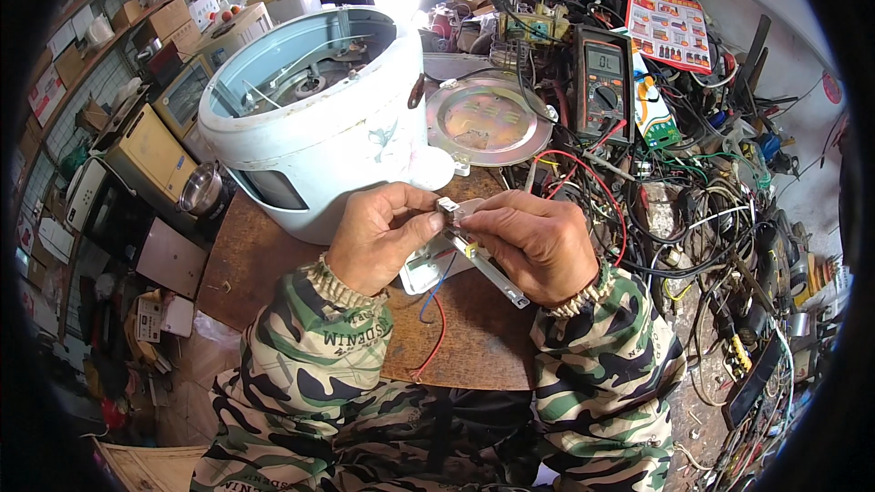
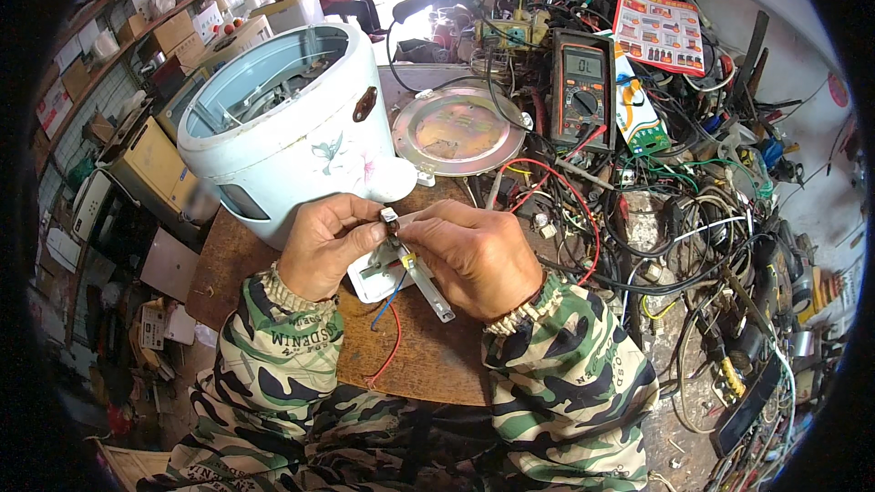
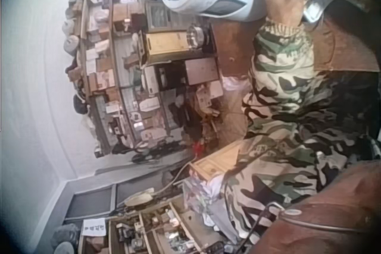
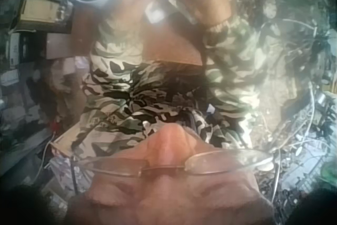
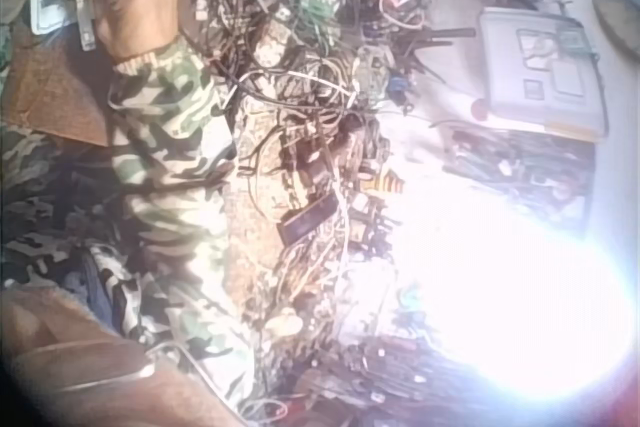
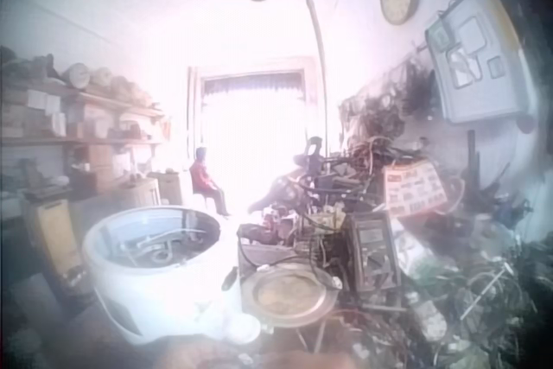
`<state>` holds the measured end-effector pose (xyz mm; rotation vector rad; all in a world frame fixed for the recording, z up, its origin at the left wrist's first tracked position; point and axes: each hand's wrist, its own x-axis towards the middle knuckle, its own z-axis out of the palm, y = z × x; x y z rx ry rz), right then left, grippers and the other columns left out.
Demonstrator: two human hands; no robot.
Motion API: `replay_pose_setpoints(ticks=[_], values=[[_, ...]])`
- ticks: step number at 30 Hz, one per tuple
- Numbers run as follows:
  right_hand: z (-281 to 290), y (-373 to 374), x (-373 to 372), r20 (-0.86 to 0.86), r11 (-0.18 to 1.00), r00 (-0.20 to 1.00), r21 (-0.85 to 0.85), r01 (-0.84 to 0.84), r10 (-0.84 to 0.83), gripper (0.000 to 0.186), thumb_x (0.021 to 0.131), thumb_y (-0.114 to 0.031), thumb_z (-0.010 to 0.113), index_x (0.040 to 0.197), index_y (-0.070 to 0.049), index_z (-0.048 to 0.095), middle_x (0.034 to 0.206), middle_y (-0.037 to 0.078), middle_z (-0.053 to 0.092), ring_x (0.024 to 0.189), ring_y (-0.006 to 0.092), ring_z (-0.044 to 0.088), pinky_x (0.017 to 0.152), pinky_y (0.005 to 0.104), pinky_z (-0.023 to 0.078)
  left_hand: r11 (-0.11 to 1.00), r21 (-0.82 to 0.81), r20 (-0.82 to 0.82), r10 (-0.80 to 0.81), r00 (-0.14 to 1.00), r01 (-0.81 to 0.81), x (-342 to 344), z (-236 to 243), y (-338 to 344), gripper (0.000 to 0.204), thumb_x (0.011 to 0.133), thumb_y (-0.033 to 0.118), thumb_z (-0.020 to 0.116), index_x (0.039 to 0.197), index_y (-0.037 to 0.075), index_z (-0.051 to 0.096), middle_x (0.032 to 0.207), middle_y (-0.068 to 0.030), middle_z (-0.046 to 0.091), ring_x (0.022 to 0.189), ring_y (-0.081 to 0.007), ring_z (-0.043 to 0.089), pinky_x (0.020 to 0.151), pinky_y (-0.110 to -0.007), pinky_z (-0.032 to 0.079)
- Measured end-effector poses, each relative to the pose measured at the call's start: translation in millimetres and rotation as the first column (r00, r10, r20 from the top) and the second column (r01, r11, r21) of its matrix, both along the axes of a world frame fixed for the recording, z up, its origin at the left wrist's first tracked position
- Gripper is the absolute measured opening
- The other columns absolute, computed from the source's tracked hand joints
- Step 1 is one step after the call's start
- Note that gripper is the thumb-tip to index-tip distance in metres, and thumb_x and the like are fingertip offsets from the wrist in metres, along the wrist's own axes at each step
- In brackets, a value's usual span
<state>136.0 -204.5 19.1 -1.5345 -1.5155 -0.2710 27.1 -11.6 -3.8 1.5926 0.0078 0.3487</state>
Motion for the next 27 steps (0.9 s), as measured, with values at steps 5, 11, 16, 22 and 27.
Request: replay_pose_setpoints(ticks=[5,11,16,22,27], values=[[-0.8,2.6,-0.4,0.000,1.000,1.000,-0.010,-0.003,0.003,0.023,0.077,0.006,0.068,0.100,0.003,0.068,0.094,0.017,0.069,0.085,0.0349,0.070,0.072,0.0370,0.057,0.999,0.022,-0.010,0.029,1.000,-0.029,-3.2,1.3,0.8,0.022,0.091,0.008,0.069,0.105,-0.007,0.064,0.099,-0.0096,0.070,0.087,-0.0111,0.063,0.079,-0.026,0.051],[-1.6,3.3,-1.3,0.048,1.000,0.999,0.001,-0.008,0.008,0.023,0.077,0.006,0.066,0.099,0.002,0.069,0.095,0.016,0.069,0.084,0.0349,0.070,0.072,0.0371,0.057,0.993,0.078,-0.019,0.088,0.996,-0.086,-2.8,1.4,-2.2,0.019,0.089,0.002,0.066,0.105,-0.008,0.063,0.099,-0.0097,0.070,0.085,-0.0101,0.064,0.077,-0.024,0.052],[-3.0,4.8,-4.6,0.049,1.000,0.998,0.011,-0.028,0.027,0.024,0.076,0.006,0.066,0.099,0.002,0.069,0.096,0.017,0.069,0.085,0.0347,0.070,0.073,0.0372,0.057,0.993,0.061,-0.074,0.107,0.991,-0.102,-4.0,7.0,-5.4,0.021,0.087,0.002,0.068,0.105,-0.008,0.063,0.098,-0.0107,0.070,0.083,-0.0096,0.065,0.075,-0.024,0.052],[-2.1,6.1,-6.1,0.044,0.999,0.998,-0.006,-0.035,0.036,0.026,0.075,0.007,0.066,0.100,0.002,0.069,0.096,0.017,0.068,0.086,0.0352,0.069,0.074,0.0376,0.057,0.990,0.060,-0.061,0.132,0.989,-0.129,-2.8,4.4,-6.4,0.021,0.086,0.000,0.067,0.104,-0.008,0.062,0.097,-0.0109,0.070,0.081,-0.0093,0.065,0.072,-0.023,0.053],[-2.8,7.3,-6.6,0.023,0.999,0.998,-0.003,-0.050,0.050,0.026,0.074,0.007,0.067,0.100,0.003,0.068,0.096,0.017,0.068,0.086,0.0356,0.069,0.075,0.0380,0.056,0.984,0.097,-0.074,0.157,0.985,-0.149,-2.1,5.9,-8.3,0.020,0.085,0.000,0.066,0.103,-0.008,0.062,0.095,-0.0107,0.070,0.079,-0.0086,0.065,0.070,-0.022,0.052]])
